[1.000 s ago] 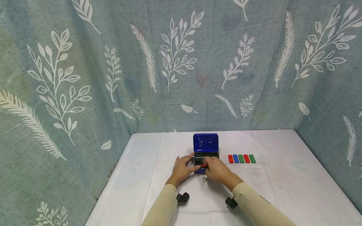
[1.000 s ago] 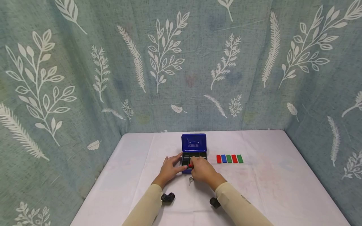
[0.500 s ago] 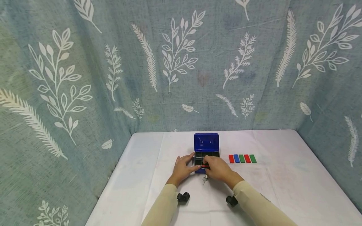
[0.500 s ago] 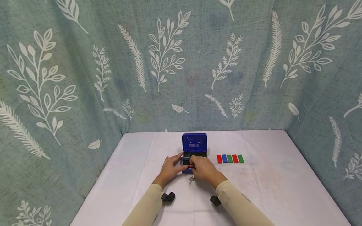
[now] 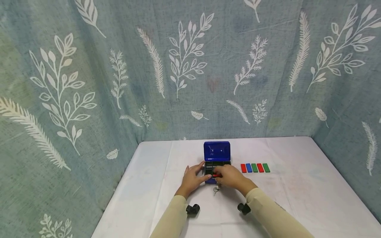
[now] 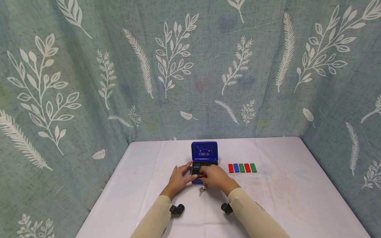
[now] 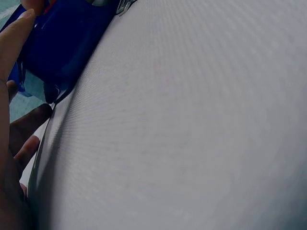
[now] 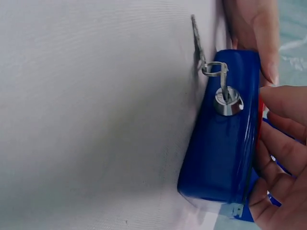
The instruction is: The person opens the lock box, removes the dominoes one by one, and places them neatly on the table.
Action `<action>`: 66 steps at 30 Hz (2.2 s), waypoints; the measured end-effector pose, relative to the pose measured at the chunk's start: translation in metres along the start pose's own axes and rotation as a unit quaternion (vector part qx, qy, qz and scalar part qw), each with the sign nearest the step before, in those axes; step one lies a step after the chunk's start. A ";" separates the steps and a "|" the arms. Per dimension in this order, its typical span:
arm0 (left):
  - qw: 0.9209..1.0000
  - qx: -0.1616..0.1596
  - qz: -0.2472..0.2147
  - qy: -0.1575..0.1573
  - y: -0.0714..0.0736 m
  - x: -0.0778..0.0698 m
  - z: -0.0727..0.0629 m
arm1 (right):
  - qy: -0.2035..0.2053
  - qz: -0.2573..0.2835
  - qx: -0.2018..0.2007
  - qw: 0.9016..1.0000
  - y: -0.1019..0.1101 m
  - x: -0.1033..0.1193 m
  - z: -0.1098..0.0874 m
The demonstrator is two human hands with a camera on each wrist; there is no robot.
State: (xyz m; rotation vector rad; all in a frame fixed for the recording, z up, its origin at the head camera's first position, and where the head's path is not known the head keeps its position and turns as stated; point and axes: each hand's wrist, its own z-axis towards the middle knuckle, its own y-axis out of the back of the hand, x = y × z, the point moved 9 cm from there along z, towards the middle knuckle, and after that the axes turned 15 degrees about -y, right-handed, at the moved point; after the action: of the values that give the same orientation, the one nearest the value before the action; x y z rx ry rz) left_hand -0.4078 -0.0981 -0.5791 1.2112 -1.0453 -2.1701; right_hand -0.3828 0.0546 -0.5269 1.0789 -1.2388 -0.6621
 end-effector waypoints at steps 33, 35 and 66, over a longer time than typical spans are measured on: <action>1.000 0.018 0.003 -0.002 -0.004 -0.004 -0.003 | -0.083 0.192 -0.002 0.978 0.002 -0.027 0.011; 1.000 0.021 0.004 0.004 -0.005 -0.002 -0.004 | -0.084 0.206 0.001 0.975 0.001 -0.027 0.011; 1.000 0.022 0.005 0.007 -0.007 0.003 0.000 | -0.150 0.344 -0.007 0.927 0.005 -0.046 0.016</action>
State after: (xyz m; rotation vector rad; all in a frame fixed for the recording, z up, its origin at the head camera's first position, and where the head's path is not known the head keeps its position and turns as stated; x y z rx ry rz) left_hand -0.4098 -0.0962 -0.5860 1.2372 -1.0950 -2.1385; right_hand -0.4103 0.0918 -0.5419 0.4693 -1.7499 -0.2886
